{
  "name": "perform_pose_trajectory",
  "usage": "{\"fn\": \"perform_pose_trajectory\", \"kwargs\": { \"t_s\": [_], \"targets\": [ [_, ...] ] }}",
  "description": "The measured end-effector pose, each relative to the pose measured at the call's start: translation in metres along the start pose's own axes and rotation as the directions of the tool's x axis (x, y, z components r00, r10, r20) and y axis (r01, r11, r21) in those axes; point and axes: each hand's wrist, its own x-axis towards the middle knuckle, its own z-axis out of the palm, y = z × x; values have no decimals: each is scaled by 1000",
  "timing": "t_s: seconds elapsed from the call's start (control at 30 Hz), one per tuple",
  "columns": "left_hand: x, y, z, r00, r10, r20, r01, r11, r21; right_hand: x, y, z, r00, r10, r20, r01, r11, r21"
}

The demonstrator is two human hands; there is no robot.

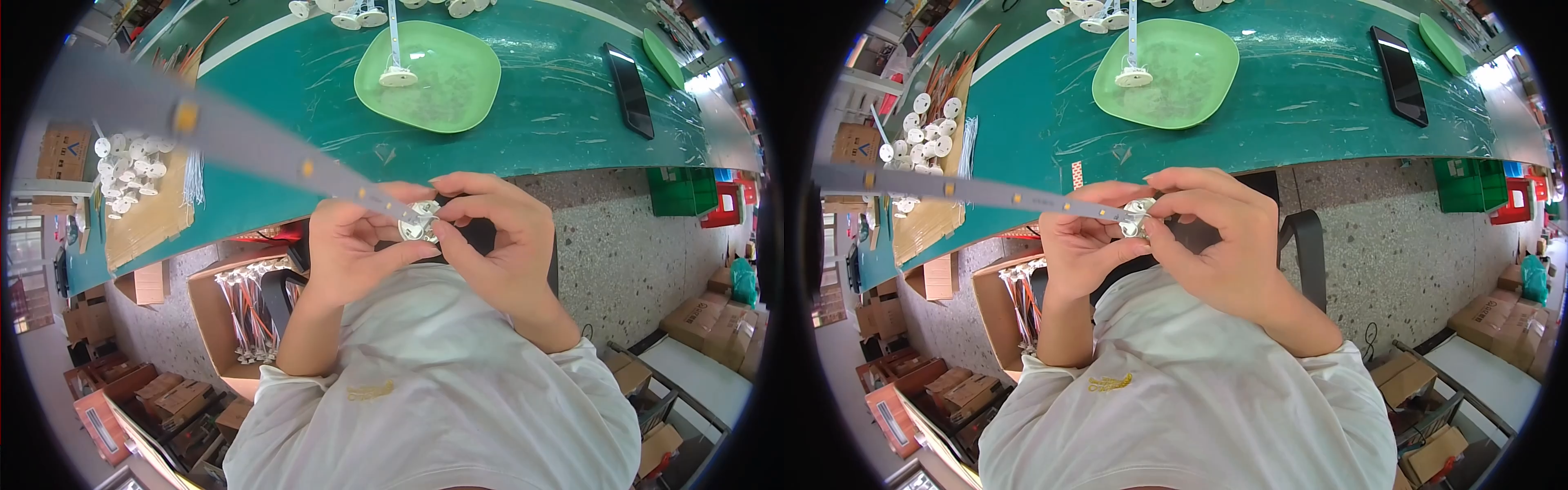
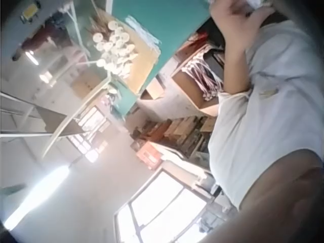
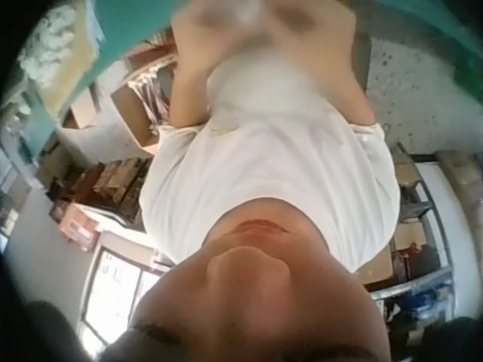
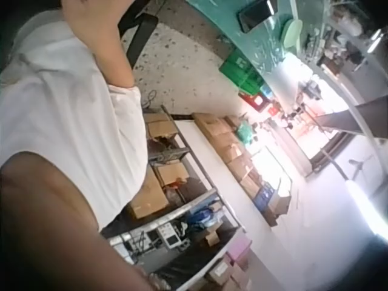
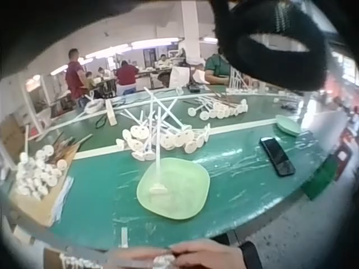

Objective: The recorder is assembling LED light strips by attaching plastic circular bases and testing them on a power rail.

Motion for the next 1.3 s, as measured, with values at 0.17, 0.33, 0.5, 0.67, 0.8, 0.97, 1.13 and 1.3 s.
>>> {"fn": "perform_pose_trajectory", "kwargs": {
  "t_s": [0.17,0.33,0.5,0.67,0.8,0.97,1.13,1.3],
  "targets": [
    [0,5,2,996,-87,-37,85,995,-52,-1,7,-1,938,283,201,-345,824,449],
    [-3,-4,-1,997,-79,-5,78,993,-85,2,14,-3,912,271,308,-407,686,603],
    [1,-4,-3,996,-40,73,51,988,-148,-1,15,-1,941,217,261,-336,713,616],
    [0,-12,-4,1000,-12,14,14,992,-129,-3,14,-1,985,114,132,-157,906,393],
    [-2,-15,-11,999,0,43,9,980,-200,-5,16,0,994,16,110,-54,935,351],
    [0,-12,-17,995,-78,-61,48,920,-390,-5,18,-4,980,193,50,-195,875,444],
    [5,-13,-17,994,-67,-81,30,920,-392,2,23,-2,998,41,54,-55,955,290],
    [0,-6,-15,979,-125,-161,81,963,-257,16,11,5,994,-86,64,75,985,153]
  ]
}}
